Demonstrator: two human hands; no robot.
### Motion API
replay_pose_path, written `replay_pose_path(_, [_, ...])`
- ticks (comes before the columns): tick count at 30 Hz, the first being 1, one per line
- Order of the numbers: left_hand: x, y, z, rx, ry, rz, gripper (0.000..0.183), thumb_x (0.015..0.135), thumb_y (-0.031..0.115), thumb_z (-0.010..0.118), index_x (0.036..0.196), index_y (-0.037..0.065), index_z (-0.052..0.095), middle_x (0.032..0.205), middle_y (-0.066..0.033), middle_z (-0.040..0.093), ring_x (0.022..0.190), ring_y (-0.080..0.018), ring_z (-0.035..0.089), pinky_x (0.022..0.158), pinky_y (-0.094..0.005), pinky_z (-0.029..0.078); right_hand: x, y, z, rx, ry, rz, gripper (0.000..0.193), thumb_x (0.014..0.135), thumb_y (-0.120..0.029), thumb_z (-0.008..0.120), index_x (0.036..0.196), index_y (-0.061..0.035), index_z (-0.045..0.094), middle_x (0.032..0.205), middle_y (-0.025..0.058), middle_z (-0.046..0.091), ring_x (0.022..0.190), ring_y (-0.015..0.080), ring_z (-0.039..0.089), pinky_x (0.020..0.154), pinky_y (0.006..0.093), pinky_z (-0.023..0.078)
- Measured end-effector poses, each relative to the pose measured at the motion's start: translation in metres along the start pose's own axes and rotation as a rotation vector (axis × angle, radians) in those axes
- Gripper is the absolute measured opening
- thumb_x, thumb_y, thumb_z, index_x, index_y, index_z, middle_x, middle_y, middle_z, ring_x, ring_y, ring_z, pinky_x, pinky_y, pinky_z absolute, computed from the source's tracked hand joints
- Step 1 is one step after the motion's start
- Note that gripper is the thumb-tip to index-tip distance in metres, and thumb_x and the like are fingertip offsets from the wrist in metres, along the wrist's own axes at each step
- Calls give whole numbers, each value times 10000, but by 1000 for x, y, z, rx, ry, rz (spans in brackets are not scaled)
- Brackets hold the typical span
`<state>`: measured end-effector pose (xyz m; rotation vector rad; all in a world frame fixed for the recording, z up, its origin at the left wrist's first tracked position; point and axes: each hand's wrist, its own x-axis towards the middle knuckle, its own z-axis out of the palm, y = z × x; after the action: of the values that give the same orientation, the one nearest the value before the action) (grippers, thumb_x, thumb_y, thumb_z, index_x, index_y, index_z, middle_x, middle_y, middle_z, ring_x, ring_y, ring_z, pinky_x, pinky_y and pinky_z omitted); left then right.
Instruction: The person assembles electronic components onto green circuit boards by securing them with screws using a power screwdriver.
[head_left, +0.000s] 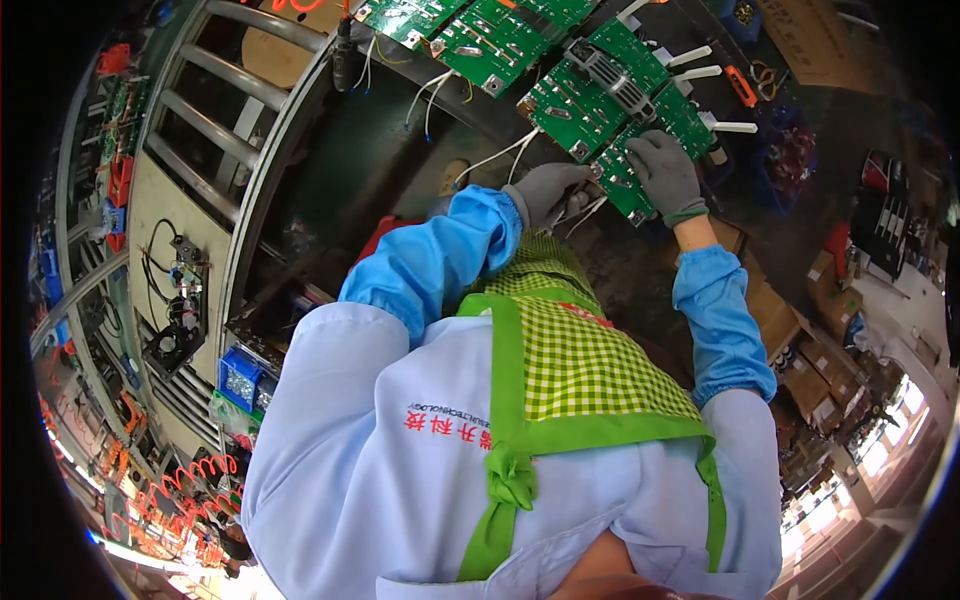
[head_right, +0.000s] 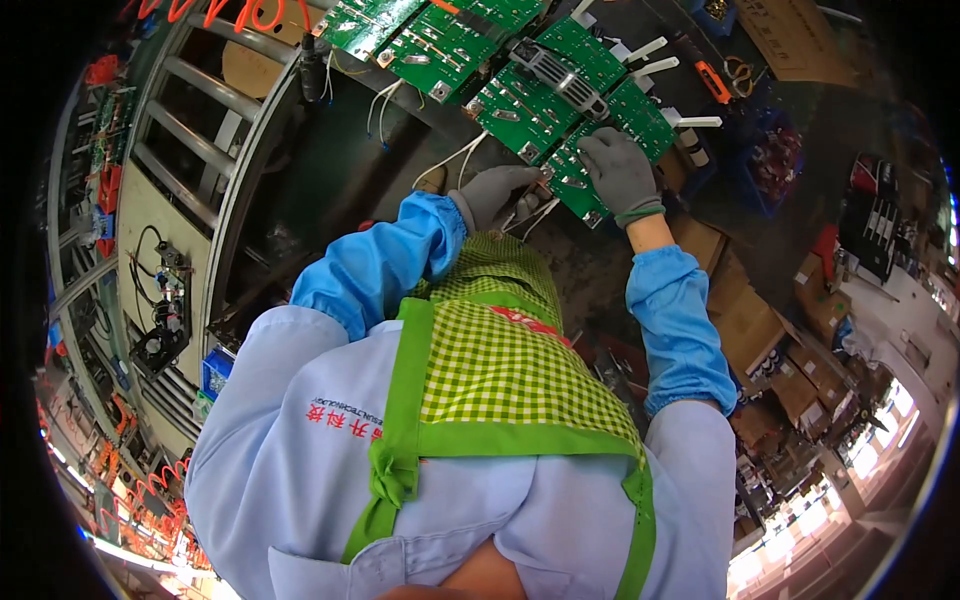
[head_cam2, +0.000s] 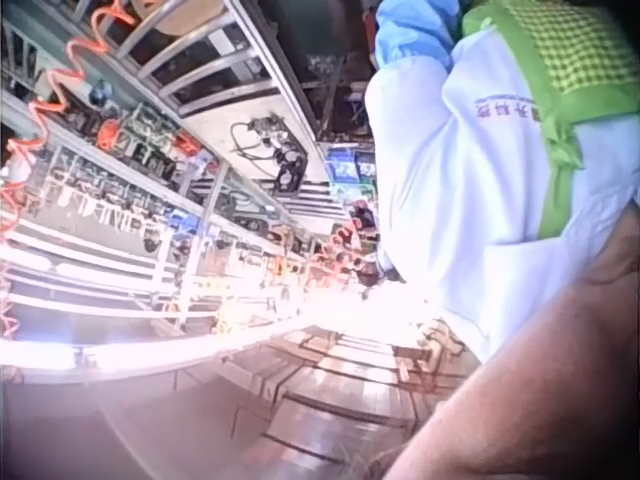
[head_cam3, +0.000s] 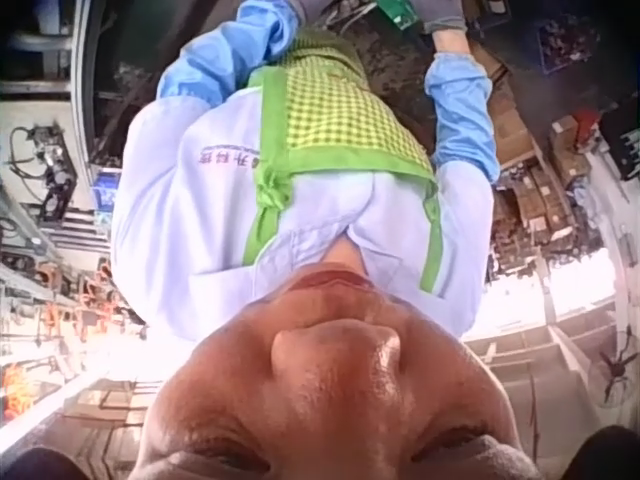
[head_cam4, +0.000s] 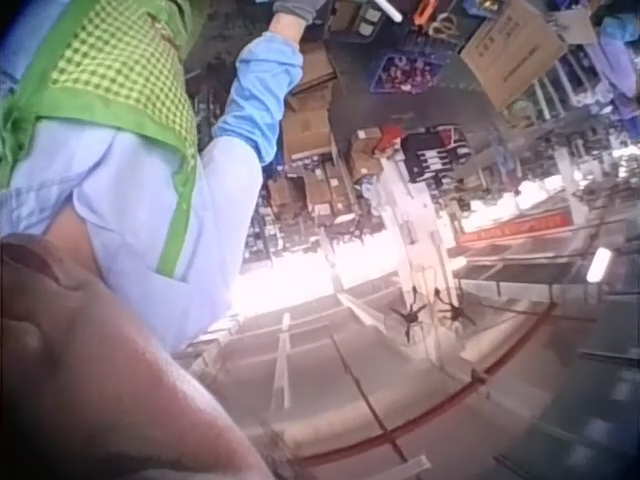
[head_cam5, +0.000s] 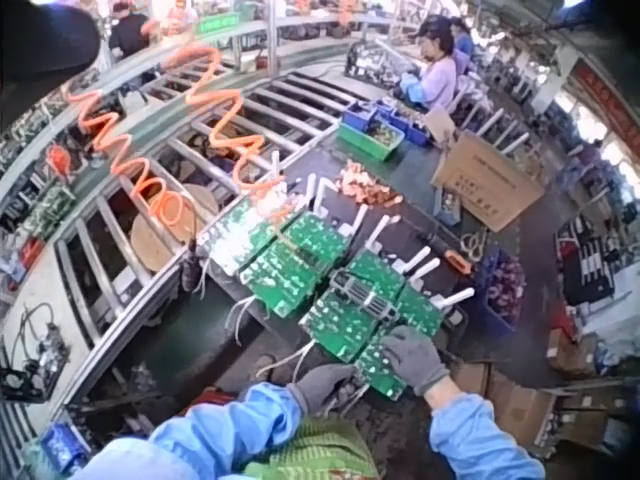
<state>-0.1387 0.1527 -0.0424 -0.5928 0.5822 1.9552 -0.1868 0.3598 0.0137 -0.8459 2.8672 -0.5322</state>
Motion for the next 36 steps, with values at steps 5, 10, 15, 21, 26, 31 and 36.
replay_pose_path(5, [3,1,-10,0,-51,-50,232,909,191,498,977,-29,526,829,-67,556,614,-59,466,472,-162,392,2,-12,-3,-32,73,-87,161,794,-123,590,949,-82,577,897,105,538,803,304,554,696,398,459])
replay_pose_path(10, [1,-1,-11,67,-40,60,243,914,185,484,958,-48,539,831,-68,548,618,-65,466,485,-167,391,-4,-42,6,73,29,-134,158,796,-136,588,944,-88,558,892,101,534,812,297,555,682,395,461])
replay_pose_path(15, [4,-5,-15,102,-85,102,273,933,199,444,969,-49,552,822,-67,549,645,-71,476,486,-173,398,-5,-47,17,-16,-2,-117,156,785,-126,588,936,-104,560,897,91,532,821,281,552,688,383,462])
replay_pose_path(21, [5,-5,-13,143,-47,122,305,948,250,397,938,-10,557,738,-29,539,528,-52,438,432,-168,381,-14,-47,27,-33,41,-73,225,749,-95,594,969,-120,553,923,80,525,839,281,538,713,395,453])
replay_pose_path(26, [6,-7,-10,133,-11,137,260,937,197,431,974,-30,553,817,-66,588,583,-62,475,478,-170,413,-15,-53,24,-21,42,-38,278,723,-68,596,993,-119,554,926,79,523,851,287,530,732,402,440])
replay_pose_path(31, [15,-15,-17,187,16,188,250,938,188,425,961,-26,553,796,-69,592,546,-61,467,466,-177,412,-16,-54,28,-13,124,-24,272,695,-56,599,959,-114,569,911,82,527,848,292,532,723,403,438])
replay_pose_path(36, [9,-13,-11,272,51,235,244,942,184,424,967,-29,539,798,-75,588,567,-74,477,471,-181,409,-18,-56,31,3,137,24,243,711,-72,599,948,-115,575,906,84,531,843,294,535,711,407,442])
